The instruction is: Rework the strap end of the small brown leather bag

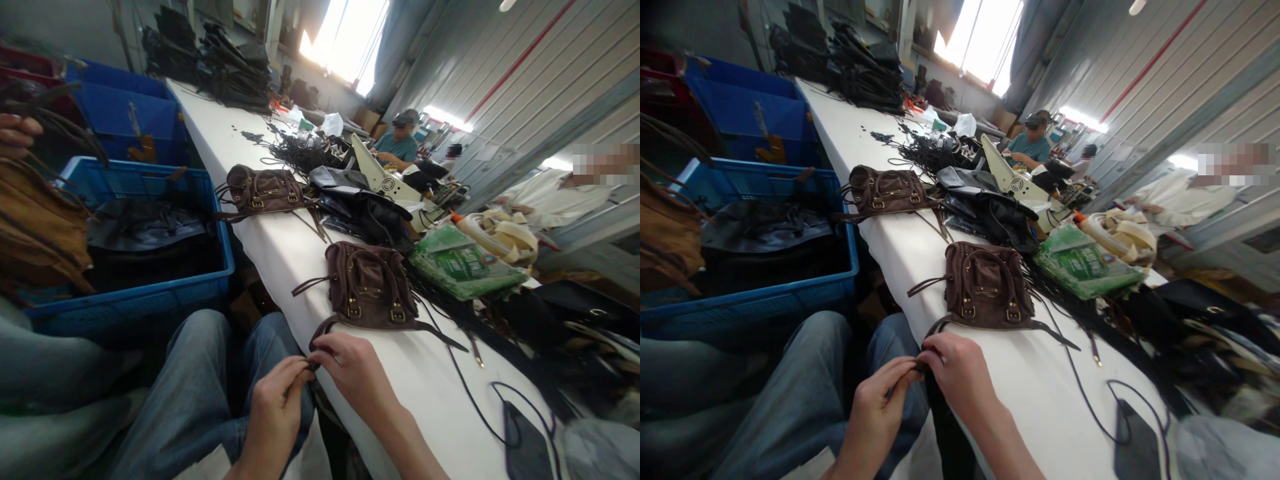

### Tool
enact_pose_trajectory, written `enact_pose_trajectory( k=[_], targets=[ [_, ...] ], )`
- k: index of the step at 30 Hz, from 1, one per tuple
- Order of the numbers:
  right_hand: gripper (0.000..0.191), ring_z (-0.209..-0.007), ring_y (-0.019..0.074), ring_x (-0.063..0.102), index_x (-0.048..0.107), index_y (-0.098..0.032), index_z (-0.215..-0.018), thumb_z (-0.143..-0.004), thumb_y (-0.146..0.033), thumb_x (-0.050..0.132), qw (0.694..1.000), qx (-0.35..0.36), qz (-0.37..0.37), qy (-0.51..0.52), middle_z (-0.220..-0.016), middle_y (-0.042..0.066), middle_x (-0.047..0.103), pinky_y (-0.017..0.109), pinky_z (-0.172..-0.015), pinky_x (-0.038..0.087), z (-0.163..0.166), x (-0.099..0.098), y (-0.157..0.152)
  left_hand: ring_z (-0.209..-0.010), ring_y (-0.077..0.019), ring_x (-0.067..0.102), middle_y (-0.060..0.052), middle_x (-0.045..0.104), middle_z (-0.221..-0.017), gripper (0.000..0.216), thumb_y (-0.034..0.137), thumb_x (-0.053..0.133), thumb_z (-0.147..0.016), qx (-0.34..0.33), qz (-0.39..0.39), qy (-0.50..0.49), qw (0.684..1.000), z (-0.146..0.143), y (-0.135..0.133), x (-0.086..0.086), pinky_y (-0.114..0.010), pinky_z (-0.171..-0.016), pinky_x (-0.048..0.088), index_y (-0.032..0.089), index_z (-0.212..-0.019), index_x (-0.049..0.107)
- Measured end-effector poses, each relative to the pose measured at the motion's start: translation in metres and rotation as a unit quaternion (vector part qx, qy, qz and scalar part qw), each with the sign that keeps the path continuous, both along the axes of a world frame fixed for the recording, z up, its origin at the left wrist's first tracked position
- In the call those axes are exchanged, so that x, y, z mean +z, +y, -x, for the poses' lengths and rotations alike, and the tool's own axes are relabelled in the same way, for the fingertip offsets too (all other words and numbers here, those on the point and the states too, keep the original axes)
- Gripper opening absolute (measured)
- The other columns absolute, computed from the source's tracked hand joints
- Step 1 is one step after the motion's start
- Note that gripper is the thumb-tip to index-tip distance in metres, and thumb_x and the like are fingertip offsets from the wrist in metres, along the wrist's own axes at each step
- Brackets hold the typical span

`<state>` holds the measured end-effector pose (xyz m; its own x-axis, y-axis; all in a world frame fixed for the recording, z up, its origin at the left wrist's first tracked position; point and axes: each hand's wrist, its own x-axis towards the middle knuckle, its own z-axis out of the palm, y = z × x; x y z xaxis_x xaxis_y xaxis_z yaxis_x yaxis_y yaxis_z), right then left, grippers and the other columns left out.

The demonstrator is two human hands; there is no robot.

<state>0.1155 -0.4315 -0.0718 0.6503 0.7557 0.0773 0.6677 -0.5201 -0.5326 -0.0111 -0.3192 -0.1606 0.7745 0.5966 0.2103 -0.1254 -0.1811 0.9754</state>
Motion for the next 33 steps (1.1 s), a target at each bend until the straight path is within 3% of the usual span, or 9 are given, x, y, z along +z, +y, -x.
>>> enact_pose_trajectory(
  k=[3, 5, 9, 13, 17, 21, 26, 33],
  targets=[
    [0.021, -0.082, 0.0204, 0.07, 0.08, -0.023, -0.097, -0.11, -0.03, 0.066, 0.991, -0.065, -0.116, 0.012, -0.095, 0.006, 0.075, 0.029, -0.073, 0.051, 0.019, -0.011, -0.009, -0.104, -0.026, 0.085, -0.006, 0.088, -0.113, 0.023, 0.021, 0.068, -0.103, 0.022, -0.019, -0.021, 0.999, -0.001, -0.002, -0.004, -0.032, -0.097, 0.068, 0.027, -0.109, 0.089],
    [0.028, -0.077, 0.0197, 0.066, 0.081, -0.023, -0.094, -0.112, -0.035, 0.063, 0.984, -0.087, -0.147, 0.045, -0.089, 0.005, 0.069, 0.029, -0.068, 0.05, 0.035, -0.021, -0.013, -0.106, -0.0248, 0.085, -0.007, 0.088, -0.117, 0.025, 0.017, 0.067, -0.103, 0.039, -0.056, -0.037, 0.997, -0.001, -0.002, -0.007, -0.03, -0.1, 0.068, 0.026, -0.113, 0.088],
    [0.032, -0.075, 0.0204, 0.064, 0.082, -0.023, -0.091, -0.11, -0.043, 0.066, 0.964, -0.137, -0.19, 0.129, -0.084, 0.005, 0.067, 0.03, -0.066, 0.049, 0.058, -0.042, -0.018, -0.11, -0.0215, 0.085, -0.009, 0.087, -0.124, 0.031, 0.009, 0.066, -0.102, 0.05, -0.122, -0.067, 0.989, 0.002, -0.003, -0.014, -0.023, -0.105, 0.064, 0.023, -0.121, 0.087],
    [0.035, -0.068, 0.0189, 0.062, 0.083, -0.022, -0.088, -0.103, -0.052, 0.075, 0.924, -0.191, -0.206, 0.26, -0.08, 0.003, 0.066, 0.029, -0.06, 0.048, 0.063, -0.051, -0.018, -0.115, -0.0207, 0.083, -0.009, 0.085, -0.129, 0.038, 0.006, 0.065, -0.102, 0.017, -0.157, -0.081, 0.984, 0.007, -0.004, -0.016, -0.023, -0.11, 0.061, 0.024, -0.128, 0.084],
    [0.04, -0.065, 0.0199, 0.062, 0.083, -0.021, -0.078, -0.098, -0.056, 0.08, 0.912, -0.248, -0.212, 0.247, -0.07, 0.004, 0.067, 0.029, -0.059, 0.048, 0.069, -0.055, -0.015, -0.11, -0.0213, 0.085, -0.008, 0.086, -0.125, 0.035, 0.007, 0.065, -0.102, 0.007, -0.169, -0.065, 0.983, 0.011, -0.005, -0.02, -0.024, -0.105, 0.065, 0.026, -0.123, 0.085],
    [0.041, -0.063, 0.0218, 0.066, 0.081, -0.021, -0.086, -0.086, -0.061, 0.09, 0.872, -0.331, -0.239, 0.269, -0.072, 0.006, 0.073, 0.029, -0.057, 0.052, 0.078, -0.062, -0.014, -0.107, -0.021, 0.085, -0.009, 0.087, -0.123, 0.034, 0.006, 0.064, -0.102, 0.023, -0.191, -0.053, 0.98, 0.014, -0.008, -0.027, -0.024, -0.104, 0.065, 0.023, -0.121, 0.085],
    [0.035, -0.069, 0.0213, 0.067, 0.089, -0.021, -0.089, -0.094, -0.055, 0.083, 0.893, -0.271, -0.225, 0.28, -0.077, 0.006, 0.073, 0.029, -0.062, 0.054, 0.073, -0.06, -0.016, -0.11, -0.0206, 0.085, -0.01, 0.086, -0.125, 0.032, 0.008, 0.062, -0.105, 0.019, -0.222, -0.063, 0.973, 0.015, -0.007, -0.03, -0.025, -0.106, 0.065, 0.022, -0.125, 0.082],
    [0.039, -0.08, 0.0213, 0.065, 0.092, -0.022, -0.105, -0.095, -0.058, 0.083, 0.868, -0.206, -0.238, 0.384, -0.088, 0.006, 0.067, 0.029, -0.064, 0.058, 0.061, -0.059, -0.018, -0.107, -0.017, 0.085, -0.008, 0.086, -0.118, 0.025, 0.011, 0.056, -0.109, 0.01, -0.248, -0.082, 0.965, 0.01, 0.0, -0.024, -0.023, -0.104, 0.065, 0.021, -0.116, 0.079]
  ],
)
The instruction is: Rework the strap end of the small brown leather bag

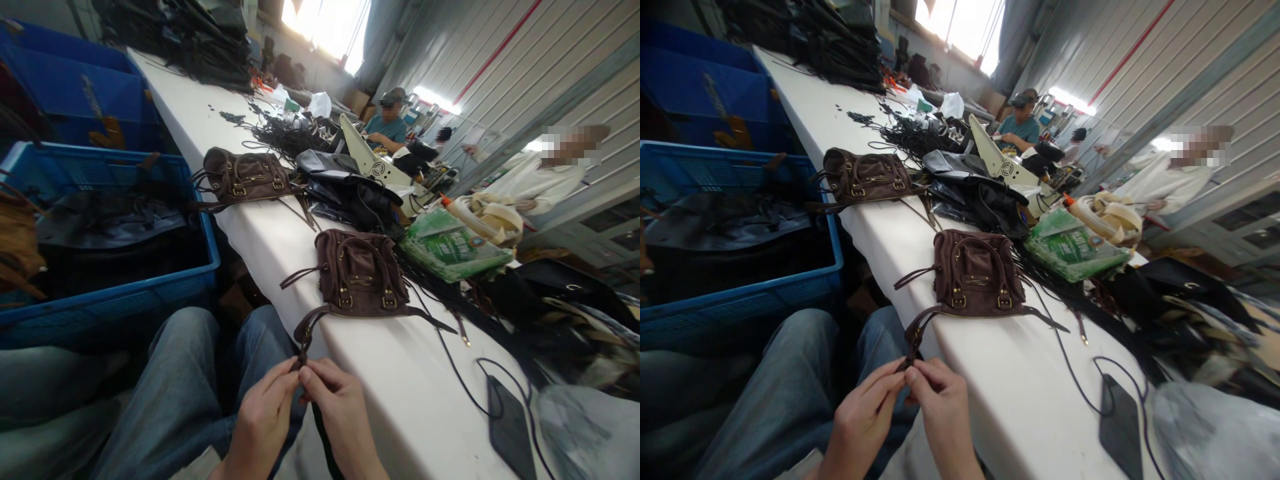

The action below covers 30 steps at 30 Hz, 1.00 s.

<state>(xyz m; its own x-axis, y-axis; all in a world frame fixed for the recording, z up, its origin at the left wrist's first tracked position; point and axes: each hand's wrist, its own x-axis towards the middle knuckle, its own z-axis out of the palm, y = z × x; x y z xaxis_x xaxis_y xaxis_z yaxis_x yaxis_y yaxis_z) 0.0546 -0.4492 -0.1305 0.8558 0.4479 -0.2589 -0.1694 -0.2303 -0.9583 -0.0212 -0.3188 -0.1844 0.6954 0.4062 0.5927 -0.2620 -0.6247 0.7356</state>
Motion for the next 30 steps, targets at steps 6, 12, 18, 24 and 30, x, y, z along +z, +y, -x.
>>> enact_pose_trajectory(
  k=[6, 12, 18, 24, 30],
  targets=[
    [0.04, -0.082, 0.021, 0.067, 0.092, -0.022, -0.109, -0.091, -0.057, 0.088, 0.998, -0.036, -0.034, 0.038, -0.095, 0.006, 0.069, 0.031, -0.068, 0.062, 0.002, -0.002, 0.003, -0.104, -0.0146, 0.084, -0.003, 0.086, -0.113, 0.022, 0.01, 0.061, -0.106, -0.012, 0.079, 0.022, 0.997, 0.0, -0.002, 0.006, -0.019, -0.101, 0.064, 0.025, -0.108, 0.077],
    [0.042, -0.079, 0.021, 0.07, 0.092, -0.02, -0.105, -0.086, -0.058, 0.092, 0.996, -0.045, -0.036, 0.071, -0.092, 0.006, 0.071, 0.031, -0.069, 0.064, -0.003, -0.001, 0.003, -0.1, -0.0137, 0.085, 0.002, 0.086, -0.106, 0.019, 0.013, 0.064, -0.105, -0.031, 0.151, 0.04, 0.987, 0.001, -0.002, 0.011, -0.017, -0.093, 0.065, 0.028, -0.105, 0.074],
    [0.042, -0.078, 0.0242, 0.073, 0.091, -0.02, -0.102, -0.087, -0.058, 0.089, 0.998, -0.069, 0.014, 0.002, -0.093, 0.008, 0.074, 0.033, -0.066, 0.064, -0.001, -0.011, 0.007, -0.098, -0.0147, 0.086, 0.002, 0.089, -0.109, 0.028, 0.02, 0.062, -0.109, -0.01, 0.199, 0.089, 0.976, 0.003, -0.005, 0.001, -0.018, -0.088, 0.068, 0.029, -0.135, 0.059],
    [0.028, -0.07, 0.0209, 0.066, 0.088, -0.019, -0.098, -0.091, -0.045, 0.081, 0.994, -0.053, 0.065, -0.064, -0.085, 0.007, 0.075, 0.028, -0.059, 0.053, -0.003, -0.013, 0.009, -0.105, -0.0155, 0.086, 0.0, 0.089, -0.112, 0.026, 0.024, 0.055, -0.113, -0.003, 0.146, 0.104, 0.984, 0.002, -0.006, -0.004, -0.02, -0.091, 0.068, 0.028, -0.138, 0.055],
    [0.021, -0.081, 0.0209, 0.07, 0.082, -0.02, -0.093, -0.1, -0.038, 0.073, 0.974, -0.055, 0.088, -0.199, -0.09, 0.006, 0.074, 0.027, -0.069, 0.053, 0.0, -0.01, 0.008, -0.087, -0.0197, 0.087, -0.003, 0.087, -0.103, 0.015, 0.028, 0.048, -0.116, 0.04, 0.042, 0.091, 0.994, -0.002, -0.009, 0.002, -0.024, -0.076, 0.069, 0.026, -0.124, 0.06]
  ],
)
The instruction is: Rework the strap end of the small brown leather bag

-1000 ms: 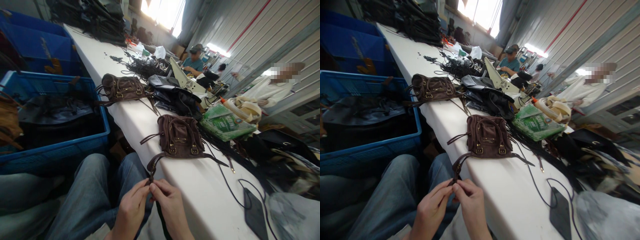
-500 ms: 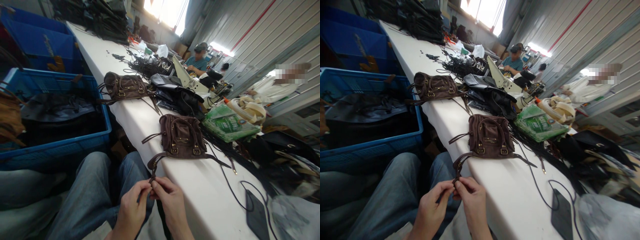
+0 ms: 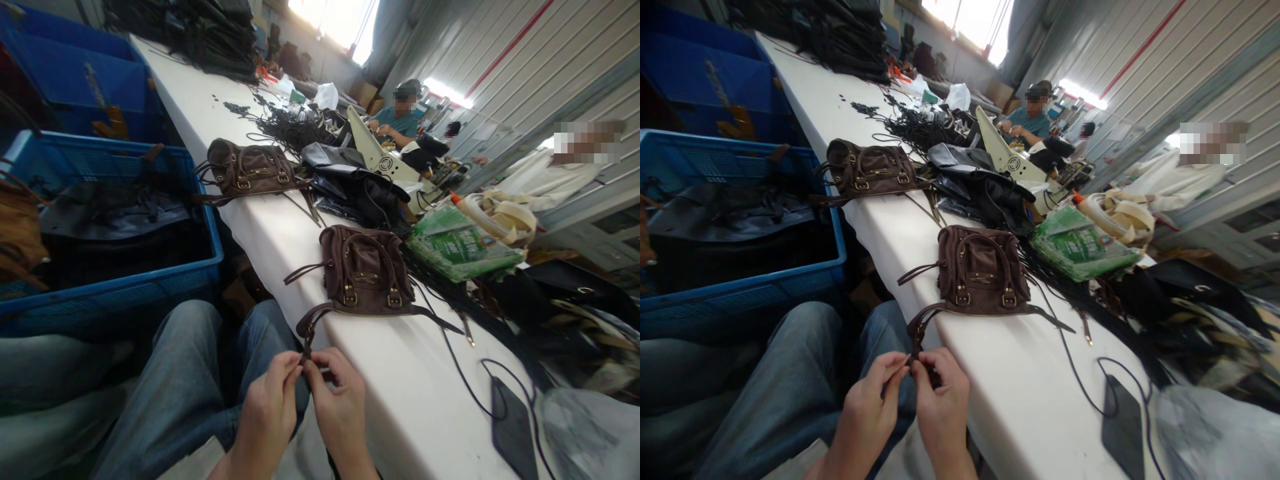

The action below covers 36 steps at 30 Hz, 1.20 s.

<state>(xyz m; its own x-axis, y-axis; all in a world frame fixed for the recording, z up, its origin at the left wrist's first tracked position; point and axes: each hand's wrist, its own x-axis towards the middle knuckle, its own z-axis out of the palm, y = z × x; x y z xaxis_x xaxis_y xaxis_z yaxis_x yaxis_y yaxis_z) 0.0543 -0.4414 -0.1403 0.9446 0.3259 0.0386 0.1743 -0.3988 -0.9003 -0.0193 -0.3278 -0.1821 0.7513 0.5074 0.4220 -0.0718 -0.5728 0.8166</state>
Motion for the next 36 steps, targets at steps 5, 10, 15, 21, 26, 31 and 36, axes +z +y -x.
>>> enact_pose_trajectory(
  k=[5, 10, 15, 21, 26, 31, 36],
  targets=[
    [0.032, -0.07, 0.0188, 0.064, 0.083, -0.017, -0.091, -0.094, -0.049, 0.079, 0.99, 0.006, -0.022, 0.141, -0.081, 0.006, 0.073, 0.026, -0.061, 0.05, -0.004, 0.003, -0.001, -0.087, -0.0215, 0.086, -0.005, 0.086, -0.103, 0.019, 0.024, 0.046, -0.115, -0.004, -0.021, 0.014, 1.0, -0.002, 0.002, 0.001, -0.027, -0.074, 0.068, 0.024, -0.131, 0.057],
    [0.054, -0.054, 0.0134, 0.051, 0.088, -0.011, -0.092, -0.079, -0.063, 0.091, 0.957, -0.024, -0.05, 0.284, -0.063, 0.004, 0.068, 0.024, -0.049, 0.039, -0.009, -0.001, 0.0, -0.085, -0.0203, 0.085, 0.0, 0.085, -0.098, 0.03, 0.018, 0.047, -0.112, -0.039, 0.061, 0.042, 0.997, -0.003, 0.008, -0.001, -0.028, -0.074, 0.065, 0.025, -0.141, 0.051],
    [0.051, -0.048, 0.0123, 0.044, 0.09, -0.013, -0.094, -0.08, -0.062, 0.09, 0.962, -0.014, -0.028, 0.273, -0.058, 0.001, 0.063, 0.026, -0.045, 0.034, -0.009, -0.004, 0.0, -0.086, -0.0204, 0.083, 0.002, 0.083, -0.092, 0.029, 0.017, 0.048, -0.109, -0.071, 0.159, 0.073, 0.982, -0.004, 0.016, 0.004, -0.031, -0.08, 0.063, 0.024, -0.136, 0.053],
    [0.04, -0.072, 0.0215, 0.064, 0.084, -0.015, -0.09, -0.085, -0.054, 0.087, 0.977, 0.003, -0.045, 0.206, -0.078, 0.007, 0.077, 0.031, -0.067, 0.051, -0.01, -0.001, 0.0, -0.089, -0.0203, 0.082, 0.001, 0.083, -0.095, 0.029, 0.016, 0.049, -0.108, -0.13, 0.185, 0.098, 0.969, -0.005, 0.016, 0.008, -0.03, -0.081, 0.06, 0.026, -0.135, 0.055],
    [0.047, -0.076, 0.0203, 0.062, 0.078, -0.015, -0.092, -0.088, -0.062, 0.083, 0.976, 0.019, -0.022, 0.216, -0.081, 0.005, 0.072, 0.029, -0.068, 0.048, -0.012, 0.005, -0.009, -0.088, -0.0224, 0.084, -0.001, 0.086, -0.101, 0.03, 0.014, 0.047, -0.111, -0.104, 0.056, 0.09, 0.989, -0.006, 0.01, 0.004, -0.032, -0.074, 0.062, 0.026, -0.137, 0.054],
    [0.056, -0.057, 0.0113, 0.046, 0.07, -0.016, -0.084, -0.081, -0.069, 0.089, 0.908, 0.082, -0.044, 0.408, -0.069, -0.002, 0.058, 0.023, -0.05, 0.034, -0.022, 0.017, -0.022, -0.087, -0.0249, 0.081, -0.008, 0.084, -0.103, 0.028, 0.011, 0.049, -0.11, -0.09, -0.111, 0.014, 0.99, -0.008, 0.017, 0.002, -0.037, -0.08, 0.063, 0.02, -0.135, 0.058],
    [0.054, -0.06, 0.0101, 0.049, 0.077, -0.012, -0.094, -0.077, -0.059, 0.096, 0.872, 0.08, -0.1, 0.472, -0.078, 0.002, 0.065, 0.019, -0.048, 0.035, -0.027, 0.02, -0.023, -0.099, -0.0266, 0.077, -0.009, 0.081, -0.107, 0.022, 0.017, 0.055, -0.109, -0.044, -0.069, 0.001, 0.997, -0.008, 0.021, 0.008, -0.04, -0.09, 0.06, 0.021, -0.126, 0.068]
  ],
)
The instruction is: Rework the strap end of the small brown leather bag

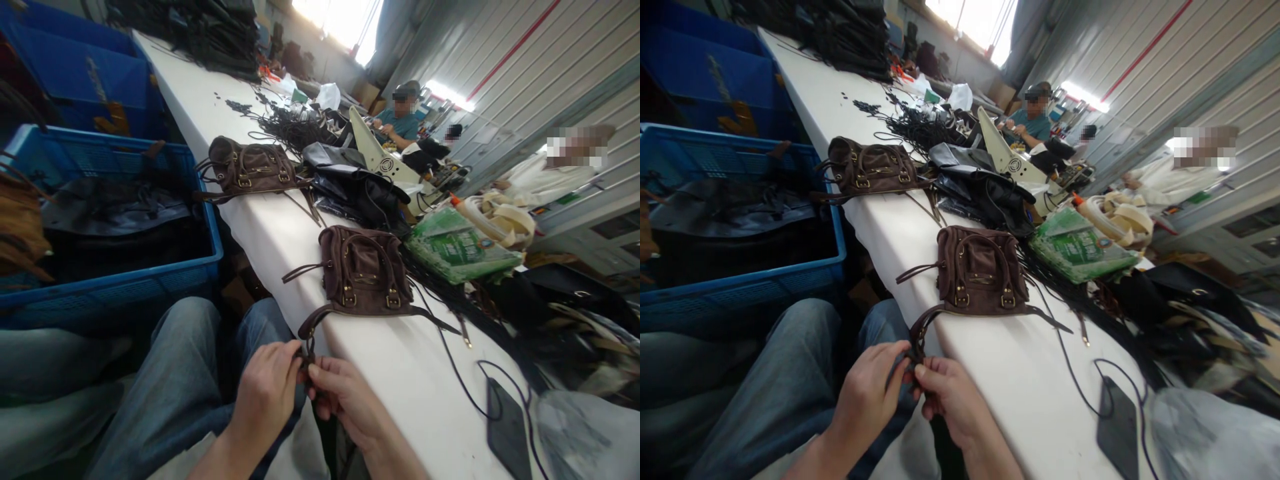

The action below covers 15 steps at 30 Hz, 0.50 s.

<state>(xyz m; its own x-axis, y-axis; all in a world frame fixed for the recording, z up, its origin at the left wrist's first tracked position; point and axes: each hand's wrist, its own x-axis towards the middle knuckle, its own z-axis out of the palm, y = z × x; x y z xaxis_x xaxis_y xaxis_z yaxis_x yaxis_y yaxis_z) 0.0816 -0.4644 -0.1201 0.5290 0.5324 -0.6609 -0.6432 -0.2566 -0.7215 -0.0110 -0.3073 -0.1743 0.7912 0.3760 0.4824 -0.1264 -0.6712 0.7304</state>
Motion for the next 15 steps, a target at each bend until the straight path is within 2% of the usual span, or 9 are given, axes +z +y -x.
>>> enact_pose_trajectory(
  k=[2, 4, 6, 8, 9, 12, 15],
  targets=[
    [0.054, -0.057, 0.0083, 0.044, 0.078, -0.011, -0.093, -0.078, -0.06, 0.095, 1.0, -0.007, 0.006, -0.003, -0.071, 0.0, 0.061, 0.019, -0.048, 0.032, 0.0018, -0.0011, 0.0019, -0.092, -0.0265, 0.075, -0.008, 0.079, -0.099, 0.016, 0.031, 0.06, -0.109, 0.037, 0.081, 0.056, 0.994, 0.0015, -0.0003, 0.0006, -0.038, -0.083, 0.058, 0.021, -0.106, 0.073],
    [0.052, -0.054, 0.007, 0.039, 0.076, -0.012, -0.088, -0.077, -0.058, 0.097, 1.0, -0.02, 0.002, -0.003, -0.064, -0.004, 0.055, 0.018, -0.049, 0.029, 0.005, -0.0024, 0.0042, -0.072, -0.0225, 0.069, -0.004, 0.072, -0.077, 0.035, 0.047, 0.064, -0.106, 0.02, 0.221, 0.151, 0.963, 0.0035, -0.0015, -0.0006, -0.034, -0.068, 0.052, 0.022, -0.083, 0.071],
    [0.05, -0.054, 0.0063, 0.037, 0.074, -0.014, -0.084, -0.073, -0.055, 0.101, 0.999, -0.037, -0.012, -0.006, -0.066, -0.004, 0.057, 0.019, -0.049, 0.028, 0.008, -0.0034, 0.0062, -0.055, -0.0186, 0.062, 0.0, 0.064, -0.06, 0.05, 0.061, 0.067, -0.1, -0.034, 0.387, 0.237, 0.891, 0.0052, -0.0033, -0.0024, -0.03, -0.055, 0.045, 0.021, -0.071, 0.069],
    [0.049, -0.055, 0.0065, 0.039, 0.075, -0.015, -0.085, -0.073, -0.053, 0.102, 0.999, -0.043, -0.025, -0.019, -0.074, -0.001, 0.064, 0.02, -0.05, 0.031, 0.0098, -0.004, 0.0072, -0.051, -0.0186, 0.064, -0.001, 0.067, -0.06, 0.057, 0.071, 0.068, -0.093, -0.081, 0.495, 0.27, 0.822, 0.0056, -0.0046, -0.0033, -0.029, -0.051, 0.046, 0.019, -0.072, 0.072],
    [0.048, -0.056, 0.0069, 0.04, 0.077, -0.015, -0.086, -0.075, -0.054, 0.101, 0.999, -0.037, -0.028, -0.027, -0.077, 0.0, 0.065, 0.021, -0.05, 0.033, 0.0101, -0.0043, 0.0074, -0.053, -0.0194, 0.066, -0.003, 0.071, -0.064, 0.06, 0.075, 0.069, -0.091, -0.094, 0.523, 0.271, 0.803, 0.0054, -0.0046, -0.0031, -0.029, -0.052, 0.049, 0.018, -0.073, 0.074],
    [0.048, -0.059, 0.0082, 0.044, 0.08, -0.013, -0.086, -0.081, -0.059, 0.096, 0.998, -0.015, -0.027, -0.049, -0.077, 0.0, 0.063, 0.022, -0.053, 0.038, 0.0093, -0.0049, 0.0069, -0.062, -0.0206, 0.072, -0.007, 0.079, -0.075, 0.062, 0.077, 0.075, -0.084, -0.106, 0.558, 0.267, 0.778, 0.0039, -0.0015, 0.0004, -0.029, -0.06, 0.056, 0.016, -0.078, 0.08],
    [0.052, -0.059, 0.0094, 0.045, 0.078, -0.013, -0.082, -0.079, -0.062, 0.096, 0.998, -0.015, -0.013, -0.051, -0.071, -0.001, 0.06, 0.023, -0.055, 0.04, 0.0091, -0.0056, 0.0072, -0.063, -0.0203, 0.073, -0.009, 0.08, -0.074, 0.064, 0.078, 0.081, -0.079, -0.118, 0.582, 0.28, 0.754, 0.0046, 0.0031, 0.0054, -0.028, -0.06, 0.056, 0.014, -0.078, 0.082]
  ],
)
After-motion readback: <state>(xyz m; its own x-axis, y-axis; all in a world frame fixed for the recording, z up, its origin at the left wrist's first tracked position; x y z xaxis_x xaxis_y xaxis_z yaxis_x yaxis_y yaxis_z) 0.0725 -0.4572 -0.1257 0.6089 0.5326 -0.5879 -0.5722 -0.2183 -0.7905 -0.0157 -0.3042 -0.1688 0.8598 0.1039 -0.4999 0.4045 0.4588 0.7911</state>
